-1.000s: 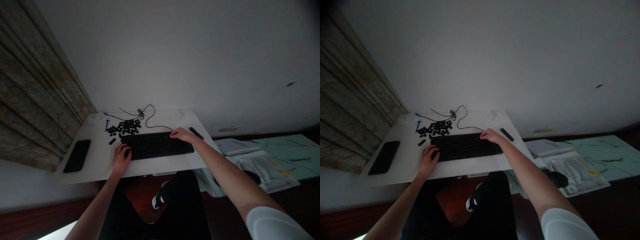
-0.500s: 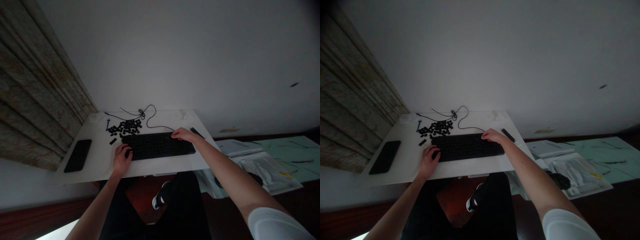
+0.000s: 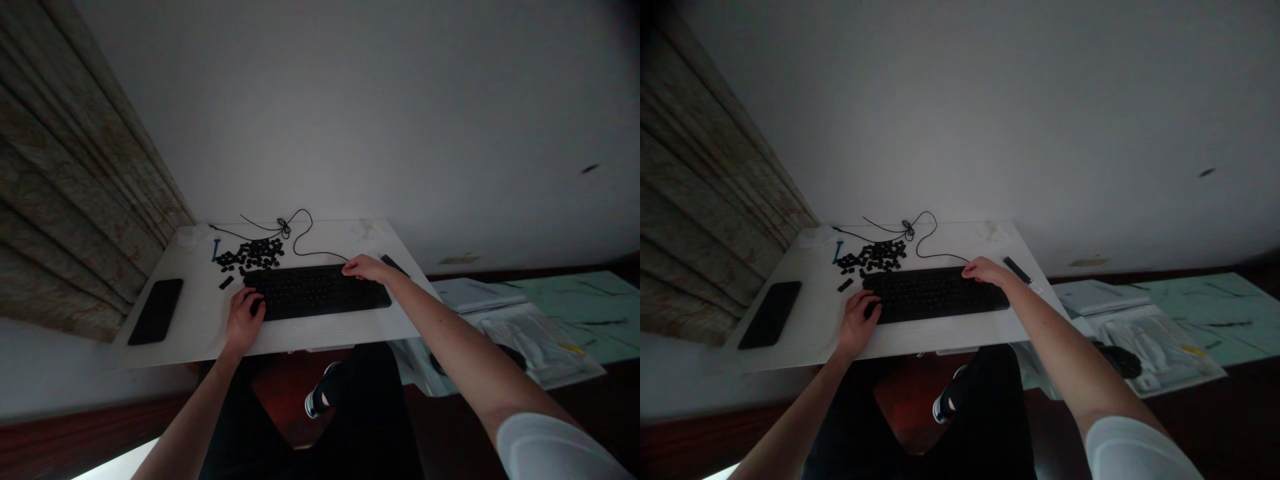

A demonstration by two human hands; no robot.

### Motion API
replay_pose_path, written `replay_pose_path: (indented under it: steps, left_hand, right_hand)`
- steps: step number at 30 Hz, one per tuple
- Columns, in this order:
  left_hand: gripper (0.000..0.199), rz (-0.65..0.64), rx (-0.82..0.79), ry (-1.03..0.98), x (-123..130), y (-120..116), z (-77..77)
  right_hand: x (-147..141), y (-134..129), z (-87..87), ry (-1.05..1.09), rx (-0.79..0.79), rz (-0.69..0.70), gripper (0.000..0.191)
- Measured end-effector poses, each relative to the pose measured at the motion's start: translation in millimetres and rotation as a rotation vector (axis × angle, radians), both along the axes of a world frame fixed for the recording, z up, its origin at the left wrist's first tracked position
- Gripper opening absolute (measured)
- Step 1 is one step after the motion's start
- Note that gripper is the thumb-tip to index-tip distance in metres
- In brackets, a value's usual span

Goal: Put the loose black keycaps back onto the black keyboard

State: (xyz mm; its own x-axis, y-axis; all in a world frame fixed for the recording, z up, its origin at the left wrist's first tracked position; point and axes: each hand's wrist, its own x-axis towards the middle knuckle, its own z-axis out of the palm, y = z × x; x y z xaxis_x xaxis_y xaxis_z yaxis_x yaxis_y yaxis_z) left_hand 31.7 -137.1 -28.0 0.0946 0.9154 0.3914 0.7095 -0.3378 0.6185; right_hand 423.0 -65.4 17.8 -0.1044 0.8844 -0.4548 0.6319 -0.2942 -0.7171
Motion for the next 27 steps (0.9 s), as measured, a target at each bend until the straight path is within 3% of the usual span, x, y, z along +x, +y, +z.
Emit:
replay_pose_path:
  steps: [6,13,17,27]
  left_hand:
    - [0.013,-0.003,0.008,0.000,0,0,0.1]
    - [0.014,-0.005,0.011,0.005,1,-1,1.8]
    - [0.015,-0.001,0.009,0.016,1,-2,0.4]
    - [0.017,-0.009,0.025,0.034,2,-2,-0.8]
  right_hand:
    - [-3,1,2.2,-0.024,-0.012,0.026,0.020]
    - [-8,5,5.1,-0.032,-0.006,-0.035,0.015]
    - [-8,9,6.5,-0.105,-0.053,0.009,0.015]
    - [-9,7,-6.4,-0.198,0.060,0.015,0.016]
